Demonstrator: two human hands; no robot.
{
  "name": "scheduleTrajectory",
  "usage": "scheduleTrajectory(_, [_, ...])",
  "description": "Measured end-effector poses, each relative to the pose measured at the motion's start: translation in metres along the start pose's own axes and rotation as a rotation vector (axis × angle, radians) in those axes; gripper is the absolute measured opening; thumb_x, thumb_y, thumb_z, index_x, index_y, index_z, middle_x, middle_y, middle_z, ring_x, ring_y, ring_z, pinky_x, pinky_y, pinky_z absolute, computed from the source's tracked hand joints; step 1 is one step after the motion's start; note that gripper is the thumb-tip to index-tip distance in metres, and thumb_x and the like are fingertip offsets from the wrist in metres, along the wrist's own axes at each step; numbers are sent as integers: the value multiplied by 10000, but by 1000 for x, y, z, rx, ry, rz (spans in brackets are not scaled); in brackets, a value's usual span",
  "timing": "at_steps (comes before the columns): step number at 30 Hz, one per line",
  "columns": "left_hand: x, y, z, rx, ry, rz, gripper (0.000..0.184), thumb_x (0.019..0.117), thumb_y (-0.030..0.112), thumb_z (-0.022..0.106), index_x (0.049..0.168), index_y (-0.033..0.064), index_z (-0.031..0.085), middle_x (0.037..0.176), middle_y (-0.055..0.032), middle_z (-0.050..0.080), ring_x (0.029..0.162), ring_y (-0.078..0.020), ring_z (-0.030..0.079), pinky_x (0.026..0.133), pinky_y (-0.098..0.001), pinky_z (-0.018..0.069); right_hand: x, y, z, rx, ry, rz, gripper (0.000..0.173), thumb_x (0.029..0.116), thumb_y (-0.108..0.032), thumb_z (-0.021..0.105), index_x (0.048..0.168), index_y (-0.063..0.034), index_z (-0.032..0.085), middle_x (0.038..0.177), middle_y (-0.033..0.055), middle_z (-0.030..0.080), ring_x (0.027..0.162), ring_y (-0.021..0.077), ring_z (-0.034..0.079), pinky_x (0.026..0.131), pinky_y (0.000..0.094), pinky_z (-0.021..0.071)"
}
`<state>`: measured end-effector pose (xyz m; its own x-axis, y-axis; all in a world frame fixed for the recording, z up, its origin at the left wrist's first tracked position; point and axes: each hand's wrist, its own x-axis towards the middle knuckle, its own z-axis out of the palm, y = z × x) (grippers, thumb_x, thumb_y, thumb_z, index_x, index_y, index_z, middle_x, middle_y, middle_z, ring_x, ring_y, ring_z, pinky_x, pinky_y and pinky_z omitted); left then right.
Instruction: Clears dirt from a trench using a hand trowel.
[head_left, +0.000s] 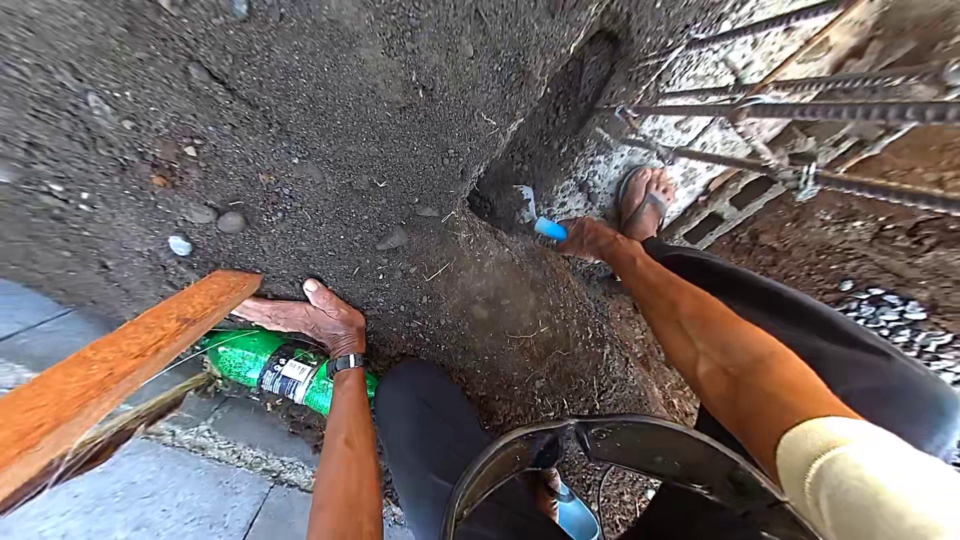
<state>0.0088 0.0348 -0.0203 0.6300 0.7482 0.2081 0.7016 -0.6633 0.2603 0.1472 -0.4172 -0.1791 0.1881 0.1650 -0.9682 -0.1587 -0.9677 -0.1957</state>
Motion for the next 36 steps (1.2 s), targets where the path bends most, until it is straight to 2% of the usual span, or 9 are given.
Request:
scheduleTrajectory(3, [-2,-4,0,4,-4,3,1003,1003,657,299,1601,-95,10,1674,-323,39,1580,-401,40,1289,-508,15,-36,-9,-1,101,-3,53,338,917,-254,760,1181,-60,680,980,248,689,835,416,668,730,653,516])
scheduleTrajectory(7, [-1,-6,-1,3,-10,-23,1007,992,673,308,1615,-61,14,1686,-294,31,1582,-384,34,1281,-521,14,-97,-10,0,331,30,98,323,939,-267,737,1206,-111,641,733,110,567,483,177,472,458,373,442])
scheduleTrajectory(12, [-2,-10,0,-8,-6,-34,1012,984,679,331,1621,-48,28,1692,-278,21,1587,-365,2,1280,-519,-16,-206,-49,-36,296,193,41,298,926,-295,743,1132,-92,671,779,152,635,592,272,583,560,525,504])
scheduleTrajectory(17, [-2,-10,-3,24,-29,-50,1002,994,667,327,1620,-51,13,1699,-265,-16,1590,-355,-44,1269,-541,-58,-322,-180,-78,97,460,-118,259,962,-390,651,1089,-165,628,723,78,609,599,272,606,511,539,477])
scheduleTrajectory(21, [-1,2,-11,42,-22,-49,996,997,652,324,1607,-87,56,1685,-302,50,1583,-404,21,1270,-577,-26,-358,-330,-80,288,565,-447,357,978,-349,651,1261,-159,545,736,42,632,532,197,622,413,417,521])
scheduleTrajectory(24, [10,22,-30,96,-98,-79,998,989,648,266,1593,-118,56,1679,-314,68,1584,-412,26,1265,-579,-37,-354,-399,-93,187,668,-585,349,1020,-336,626,1266,-126,496,882,65,636,705,227,670,549,413,556])
scheduleTrajectory(26, [5,7,-19,109,-48,-61,1030,972,688,266,1596,-110,81,1678,-311,87,1583,-403,39,1264,-576,-32,-339,-389,-98,210,712,-545,388,1009,-332,621,1328,-139,513,928,49,676,752,213,694,612,425,582])
scheduleTrajectory(30, [0,-3,-8,87,-65,-47,1047,966,694,288,1596,-112,64,1674,-329,44,1577,-430,7,1263,-578,-39,-300,-256,-61,384,700,-464,455,1019,-440,607,1360,-159,497,770,62,628,534,196,601,429,415,510])
scheduleTrajectory(36, [-2,-6,-4,53,-38,-32,988,995,635,341,1606,-88,59,1677,-318,47,1577,-419,29,1270,-547,-13,-230,-102,22,376,510,-14,364,985,-339,648,1231,-81,574,850,156,655,761,328,665,691,580,539])
